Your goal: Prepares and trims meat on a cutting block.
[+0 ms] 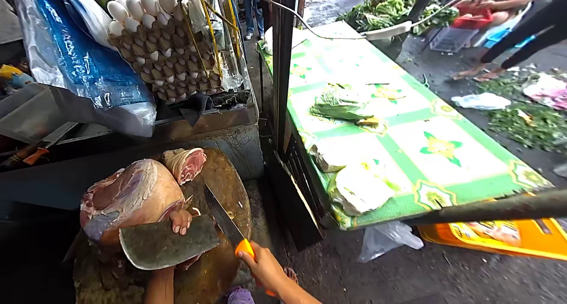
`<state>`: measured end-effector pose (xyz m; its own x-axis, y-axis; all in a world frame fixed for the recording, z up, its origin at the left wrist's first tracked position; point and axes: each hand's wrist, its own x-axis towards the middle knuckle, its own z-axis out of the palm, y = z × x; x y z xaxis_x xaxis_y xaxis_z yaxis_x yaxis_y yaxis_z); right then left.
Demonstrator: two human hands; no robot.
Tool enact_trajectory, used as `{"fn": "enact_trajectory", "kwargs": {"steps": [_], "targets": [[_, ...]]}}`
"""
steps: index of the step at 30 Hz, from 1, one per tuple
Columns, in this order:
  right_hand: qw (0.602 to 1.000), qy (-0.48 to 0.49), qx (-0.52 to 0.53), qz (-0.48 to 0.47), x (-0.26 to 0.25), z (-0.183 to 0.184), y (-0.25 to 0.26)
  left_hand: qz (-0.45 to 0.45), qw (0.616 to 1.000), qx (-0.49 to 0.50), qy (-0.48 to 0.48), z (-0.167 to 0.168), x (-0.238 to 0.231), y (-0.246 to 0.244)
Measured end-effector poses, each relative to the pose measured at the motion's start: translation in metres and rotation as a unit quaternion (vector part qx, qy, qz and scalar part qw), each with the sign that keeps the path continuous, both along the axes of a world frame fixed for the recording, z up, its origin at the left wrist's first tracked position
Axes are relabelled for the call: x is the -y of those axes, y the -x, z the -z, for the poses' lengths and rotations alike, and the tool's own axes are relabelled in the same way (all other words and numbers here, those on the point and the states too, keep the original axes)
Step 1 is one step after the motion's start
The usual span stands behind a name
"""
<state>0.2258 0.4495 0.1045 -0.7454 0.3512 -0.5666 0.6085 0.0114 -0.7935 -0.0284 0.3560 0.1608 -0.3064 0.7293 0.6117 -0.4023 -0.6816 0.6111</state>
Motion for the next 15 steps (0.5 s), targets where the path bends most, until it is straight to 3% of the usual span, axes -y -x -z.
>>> {"fn": "enact_trajectory", "kwargs": {"steps": [2,4,6,8,10,13,15], "targets": [[0.999,0.016,0.044,0.018,-0.004,0.033,-0.005,-0.064,0.995,0.053,0.063,-0.008,0.021,-0.01],[0.995,0.017,0.093,0.014,-0.017,0.046,-0.015,-0.042,0.997,0.051,0.043,-0.002,0.029,0.0],[0.997,0.009,0.075,0.012,-0.024,0.026,-0.013,0.025,0.998,0.058,-0.014,0.004,0.026,0.014],[1.0,0.011,0.024,0.007,-0.015,-0.004,-0.005,0.021,0.998,0.052,-0.022,0.008,0.027,0.012],[1.0,0.011,0.0,-0.003,-0.001,-0.002,0.001,0.004,1.0,0.029,-0.01,0.006,0.027,0.005],[0.998,0.013,0.055,0.013,-0.006,0.039,-0.008,0.215,0.972,-0.004,-0.096,0.026,0.013,0.037],[0.996,0.001,0.095,0.0,-0.024,0.045,-0.017,0.271,0.958,0.03,-0.093,0.039,0.016,0.042]]}}
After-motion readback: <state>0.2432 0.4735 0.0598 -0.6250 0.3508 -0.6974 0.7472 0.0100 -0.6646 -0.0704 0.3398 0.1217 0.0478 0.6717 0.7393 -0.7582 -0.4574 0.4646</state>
